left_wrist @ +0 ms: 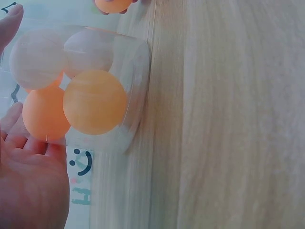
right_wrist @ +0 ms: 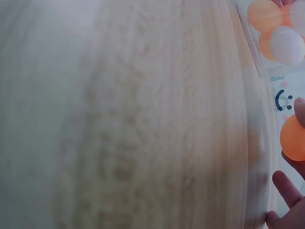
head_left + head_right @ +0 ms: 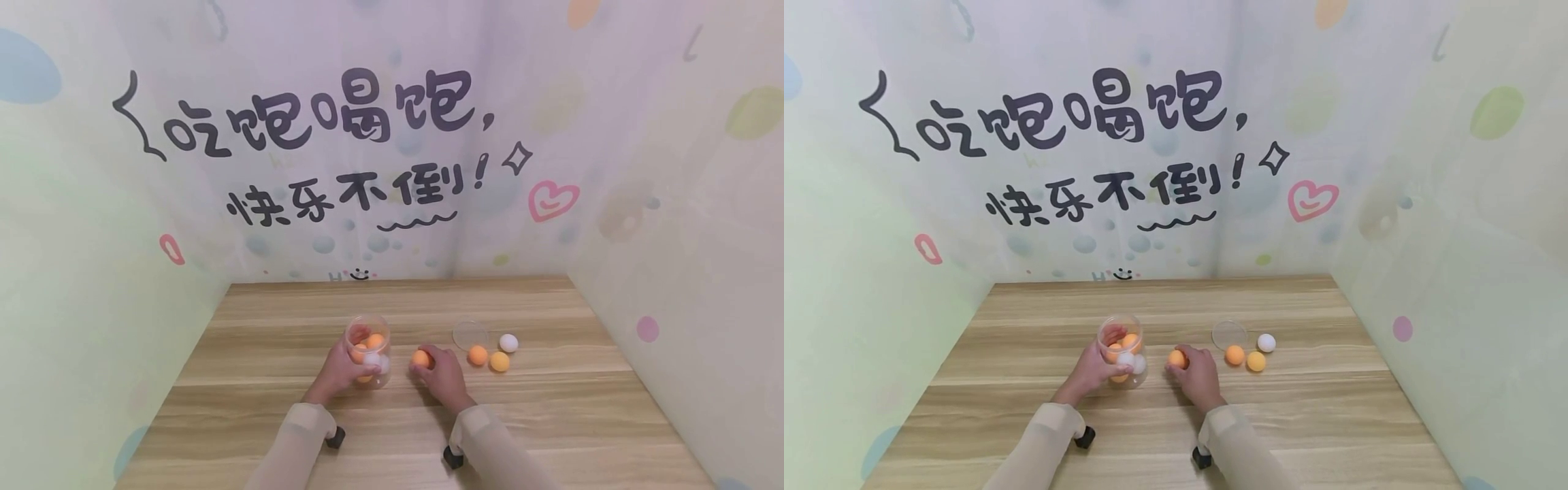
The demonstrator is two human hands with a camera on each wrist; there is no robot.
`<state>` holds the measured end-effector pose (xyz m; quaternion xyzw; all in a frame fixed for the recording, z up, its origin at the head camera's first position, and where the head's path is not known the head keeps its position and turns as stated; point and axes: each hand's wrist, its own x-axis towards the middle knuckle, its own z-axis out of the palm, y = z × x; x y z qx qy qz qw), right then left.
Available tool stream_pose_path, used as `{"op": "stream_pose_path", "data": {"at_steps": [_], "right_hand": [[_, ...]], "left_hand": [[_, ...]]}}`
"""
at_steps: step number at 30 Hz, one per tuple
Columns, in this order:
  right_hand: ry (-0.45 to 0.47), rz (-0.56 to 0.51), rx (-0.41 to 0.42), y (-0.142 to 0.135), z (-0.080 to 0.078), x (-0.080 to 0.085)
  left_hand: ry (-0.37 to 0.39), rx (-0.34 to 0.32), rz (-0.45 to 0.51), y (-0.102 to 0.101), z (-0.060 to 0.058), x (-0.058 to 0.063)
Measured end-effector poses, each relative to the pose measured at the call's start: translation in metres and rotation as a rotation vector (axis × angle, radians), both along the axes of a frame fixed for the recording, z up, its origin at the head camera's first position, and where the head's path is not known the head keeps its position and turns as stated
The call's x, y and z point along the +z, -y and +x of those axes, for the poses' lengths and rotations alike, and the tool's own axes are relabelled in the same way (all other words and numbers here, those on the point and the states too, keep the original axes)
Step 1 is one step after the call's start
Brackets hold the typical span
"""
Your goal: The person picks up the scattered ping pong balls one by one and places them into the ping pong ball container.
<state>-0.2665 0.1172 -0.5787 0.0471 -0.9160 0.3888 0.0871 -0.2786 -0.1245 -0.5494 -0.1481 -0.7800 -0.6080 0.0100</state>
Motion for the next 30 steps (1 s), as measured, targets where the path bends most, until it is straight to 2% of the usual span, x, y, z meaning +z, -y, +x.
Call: {"op": "stream_pose_path", "data": {"at_steps": [11,18,30], "right_hand": [[-0.034,-0.023,0.031,0.0006,0.0008,0.0013],[-0.052,-0.051,0.042,0.0016,0.0033,-0.0012],[-0.218,-0.099,0.061,0.0053,0.0025,-0.0007]], "left_hand": [[0.028,-0.011,0.006,0.0006,-0.003,-0.0034],[0.023,0.003,-0.022,-0.0003,-0.0011,-0.0012],[0.001,-0.006,-0.024,0.0022,-0.0016,-0.003]]}}
